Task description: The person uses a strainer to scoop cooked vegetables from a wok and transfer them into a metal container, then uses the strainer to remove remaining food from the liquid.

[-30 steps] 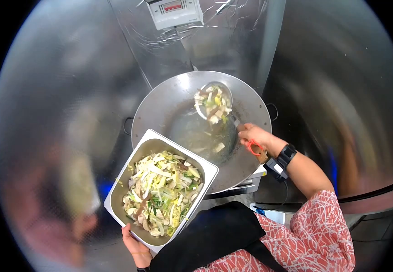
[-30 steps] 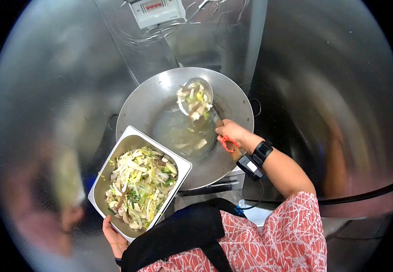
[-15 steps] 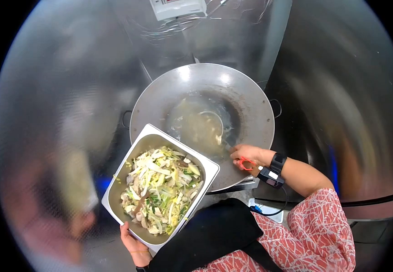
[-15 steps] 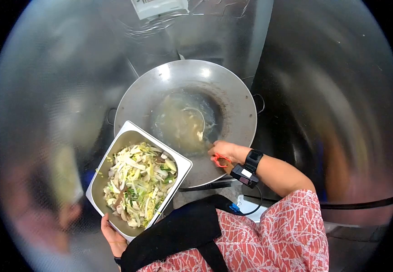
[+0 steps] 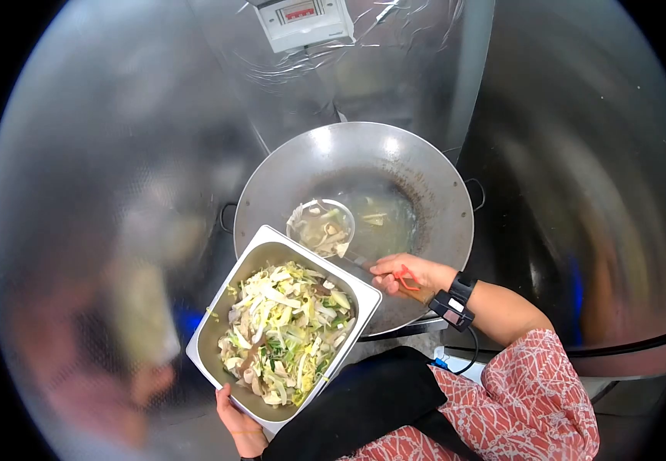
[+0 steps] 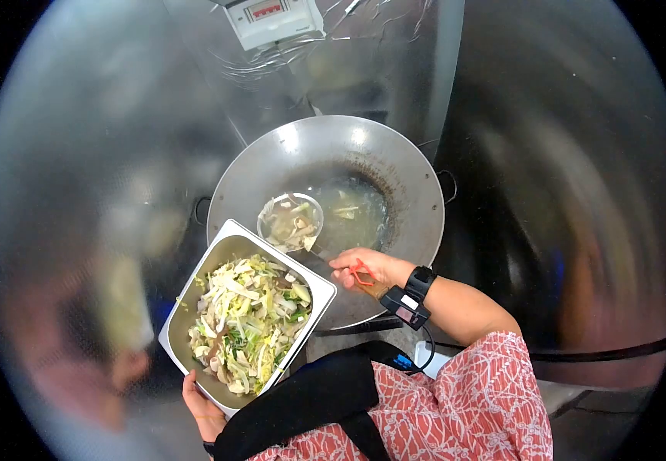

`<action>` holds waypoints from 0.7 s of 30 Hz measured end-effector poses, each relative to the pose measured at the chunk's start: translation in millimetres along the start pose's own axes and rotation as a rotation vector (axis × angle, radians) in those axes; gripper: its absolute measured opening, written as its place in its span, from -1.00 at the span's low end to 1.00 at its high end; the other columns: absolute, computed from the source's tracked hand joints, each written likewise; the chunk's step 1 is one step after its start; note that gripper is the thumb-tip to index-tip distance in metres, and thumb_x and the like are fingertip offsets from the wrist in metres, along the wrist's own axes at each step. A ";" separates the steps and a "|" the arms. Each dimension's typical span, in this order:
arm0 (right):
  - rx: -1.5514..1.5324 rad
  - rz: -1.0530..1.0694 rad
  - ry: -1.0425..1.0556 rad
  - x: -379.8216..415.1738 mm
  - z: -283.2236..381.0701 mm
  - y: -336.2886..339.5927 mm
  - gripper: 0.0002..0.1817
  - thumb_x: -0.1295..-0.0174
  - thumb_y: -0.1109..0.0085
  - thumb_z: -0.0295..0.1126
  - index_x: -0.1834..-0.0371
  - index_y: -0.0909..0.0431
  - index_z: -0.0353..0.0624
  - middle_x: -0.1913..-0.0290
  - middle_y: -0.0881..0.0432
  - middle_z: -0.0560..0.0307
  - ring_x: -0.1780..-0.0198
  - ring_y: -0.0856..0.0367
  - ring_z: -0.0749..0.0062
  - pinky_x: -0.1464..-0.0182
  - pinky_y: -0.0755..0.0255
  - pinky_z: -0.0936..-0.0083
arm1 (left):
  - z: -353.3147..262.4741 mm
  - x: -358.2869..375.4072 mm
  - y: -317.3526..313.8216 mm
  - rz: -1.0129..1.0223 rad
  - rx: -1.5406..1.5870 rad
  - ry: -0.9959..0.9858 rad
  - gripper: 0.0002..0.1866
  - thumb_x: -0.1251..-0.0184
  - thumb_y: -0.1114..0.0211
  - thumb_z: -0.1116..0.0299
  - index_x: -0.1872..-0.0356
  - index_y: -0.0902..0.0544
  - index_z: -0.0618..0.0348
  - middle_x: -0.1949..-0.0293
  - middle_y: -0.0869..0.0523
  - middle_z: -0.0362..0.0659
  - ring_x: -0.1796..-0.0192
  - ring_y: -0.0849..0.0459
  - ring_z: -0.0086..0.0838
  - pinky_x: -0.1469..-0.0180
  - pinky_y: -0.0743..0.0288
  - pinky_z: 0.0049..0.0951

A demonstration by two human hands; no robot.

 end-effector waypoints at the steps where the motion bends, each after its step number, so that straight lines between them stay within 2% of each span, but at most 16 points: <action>1: -0.009 0.007 0.005 4.9 4.4 -2.0 -0.83 -0.35 -0.09 -0.46 0.27 -0.32 -0.31 0.50 -0.44 0.12 0.58 -0.38 0.60 0.55 -0.36 0.61 | 0.5 -0.2 -0.2 0.008 0.002 0.002 -0.64 -0.24 -0.14 0.37 -0.08 -0.47 0.13 -0.06 -0.59 -0.03 -0.10 -0.59 -0.13 -0.17 -0.51 -0.10; 6: 0.056 -0.012 0.097 23.1 26.5 4.7 -0.85 -0.34 -0.09 -0.50 0.24 -0.30 -0.28 0.43 -0.48 0.00 0.59 -0.40 0.57 0.58 -0.36 0.59 | 1.0 -1.5 2.2 -0.008 -0.019 0.008 -0.64 -0.24 -0.13 0.36 -0.08 -0.48 0.12 -0.05 -0.60 -0.04 -0.10 -0.59 -0.13 -0.16 -0.51 -0.11; 10: 0.120 -0.122 0.185 49.9 52.7 15.3 -0.86 -0.32 -0.09 -0.51 0.21 -0.31 -0.25 0.42 -0.51 -0.04 0.58 -0.44 0.54 0.60 -0.40 0.56 | 1.7 -2.0 0.7 0.016 0.004 0.026 -0.63 -0.23 -0.13 0.36 -0.08 -0.47 0.13 -0.06 -0.59 -0.03 -0.11 -0.59 -0.12 -0.17 -0.51 -0.10; 13: 0.290 -0.327 0.266 67.0 76.4 24.0 -0.83 -0.32 -0.09 -0.50 0.15 -0.31 -0.29 0.44 -0.52 -0.04 0.61 -0.46 0.49 0.62 -0.41 0.52 | 1.3 -2.7 3.9 0.000 -0.004 0.030 -0.62 -0.23 -0.13 0.36 -0.10 -0.47 0.13 -0.08 -0.58 -0.01 -0.12 -0.58 -0.12 -0.18 -0.51 -0.09; 16: 0.682 -0.556 0.300 81.4 102.5 36.8 -0.77 -0.28 -0.11 -0.48 0.09 -0.35 -0.35 0.50 -0.55 0.06 0.60 -0.52 0.40 0.60 -0.45 0.43 | 0.1 -1.9 3.1 0.004 -0.032 0.013 -0.60 -0.23 -0.14 0.36 -0.12 -0.46 0.14 -0.11 -0.57 0.00 -0.14 -0.57 -0.11 -0.19 -0.50 -0.08; 17: 0.833 -0.648 0.320 79.7 109.6 51.5 -0.81 -0.26 -0.14 -0.44 0.22 -0.46 -0.40 0.53 -0.59 0.00 0.57 -0.60 0.33 0.56 -0.49 0.40 | 0.1 -1.0 2.1 0.003 -0.028 0.016 -0.59 -0.23 -0.14 0.36 -0.13 -0.46 0.14 -0.12 -0.56 0.00 -0.15 -0.57 -0.11 -0.20 -0.50 -0.08; 19: 1.214 -0.763 0.227 76.2 121.8 72.6 -0.85 -0.22 -0.06 -0.47 0.28 -0.48 -0.38 0.58 -0.53 0.07 0.59 -0.56 0.29 0.57 -0.44 0.40 | 0.2 0.6 -0.1 0.001 -0.021 0.023 -0.58 -0.23 -0.14 0.36 -0.14 -0.45 0.14 -0.13 -0.56 0.01 -0.16 -0.56 -0.10 -0.21 -0.49 -0.07; 21: 1.705 -0.729 0.147 60.2 118.8 96.4 -0.84 -0.19 -0.05 -0.48 0.29 -0.53 -0.39 0.59 -0.54 0.00 0.56 -0.59 0.19 0.53 -0.47 0.37 | 0.7 0.5 -0.3 0.020 -0.015 0.039 -0.58 -0.24 -0.14 0.35 -0.14 -0.45 0.15 -0.13 -0.56 0.01 -0.16 -0.56 -0.10 -0.22 -0.49 -0.07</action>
Point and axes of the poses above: each hand's wrist, its own x-axis away from the middle knuckle, its own y-axis out of the back of the hand, z = x × y, the point moved 4 cm from there along -x, towards the middle knuckle
